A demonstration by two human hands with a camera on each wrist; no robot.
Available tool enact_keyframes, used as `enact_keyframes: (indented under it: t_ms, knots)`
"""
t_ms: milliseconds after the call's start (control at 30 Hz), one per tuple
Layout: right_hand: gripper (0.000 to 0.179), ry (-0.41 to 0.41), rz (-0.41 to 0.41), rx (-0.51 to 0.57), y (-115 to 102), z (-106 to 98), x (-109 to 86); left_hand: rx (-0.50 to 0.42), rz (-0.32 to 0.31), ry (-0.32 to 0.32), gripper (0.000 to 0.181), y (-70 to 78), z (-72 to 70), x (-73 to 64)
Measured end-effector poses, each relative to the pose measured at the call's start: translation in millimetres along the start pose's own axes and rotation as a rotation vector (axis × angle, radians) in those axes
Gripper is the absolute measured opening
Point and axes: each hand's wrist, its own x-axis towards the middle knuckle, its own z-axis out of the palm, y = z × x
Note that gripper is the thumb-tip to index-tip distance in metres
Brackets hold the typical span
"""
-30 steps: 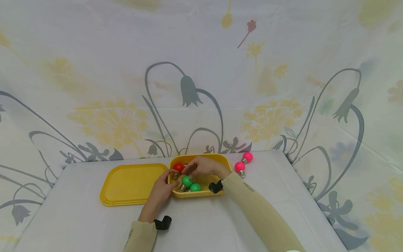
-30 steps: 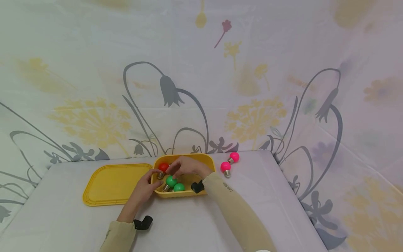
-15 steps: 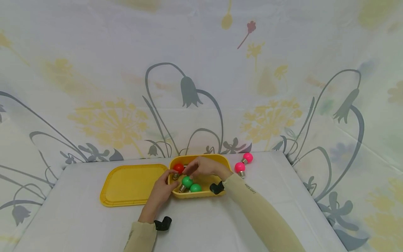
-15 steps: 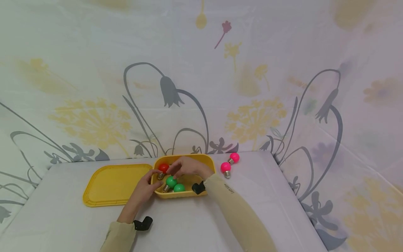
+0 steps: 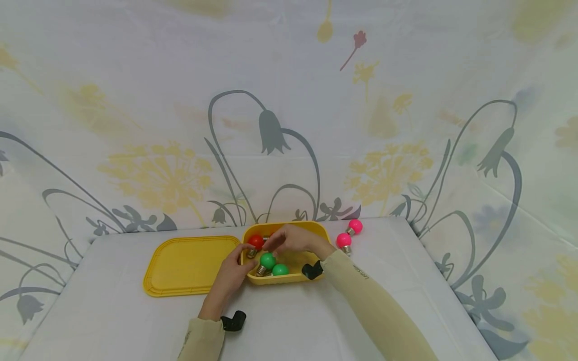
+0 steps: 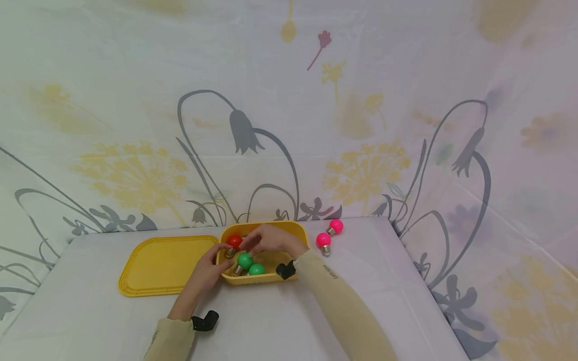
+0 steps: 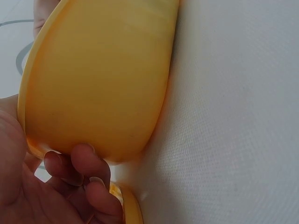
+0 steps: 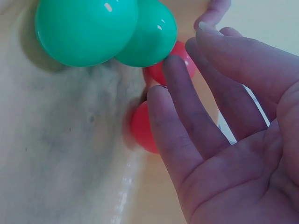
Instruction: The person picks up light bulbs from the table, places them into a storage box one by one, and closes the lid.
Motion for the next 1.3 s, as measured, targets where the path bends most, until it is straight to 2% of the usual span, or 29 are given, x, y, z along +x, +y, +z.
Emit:
enact_keyframes:
  t_ms: [367, 1000, 1300]
  knots:
    - [0.027, 0.014, -0.009, 0.025, -2, -4, -9.3, 0.003, -0.002, -0.001, 0.034, -0.5, 0.1, -0.8]
    - [0.027, 0.102, 0.018, -0.046, 8, -17, -28.0, -0.014, 0.01, -0.006, 0.036, -1.0, 0.0, -0.7]
    - [0.03, 0.099, 0.007, 0.026, 13, -26, -40.0, -0.007, 0.004, -0.002, 0.036, -1.6, 0.5, -0.3]
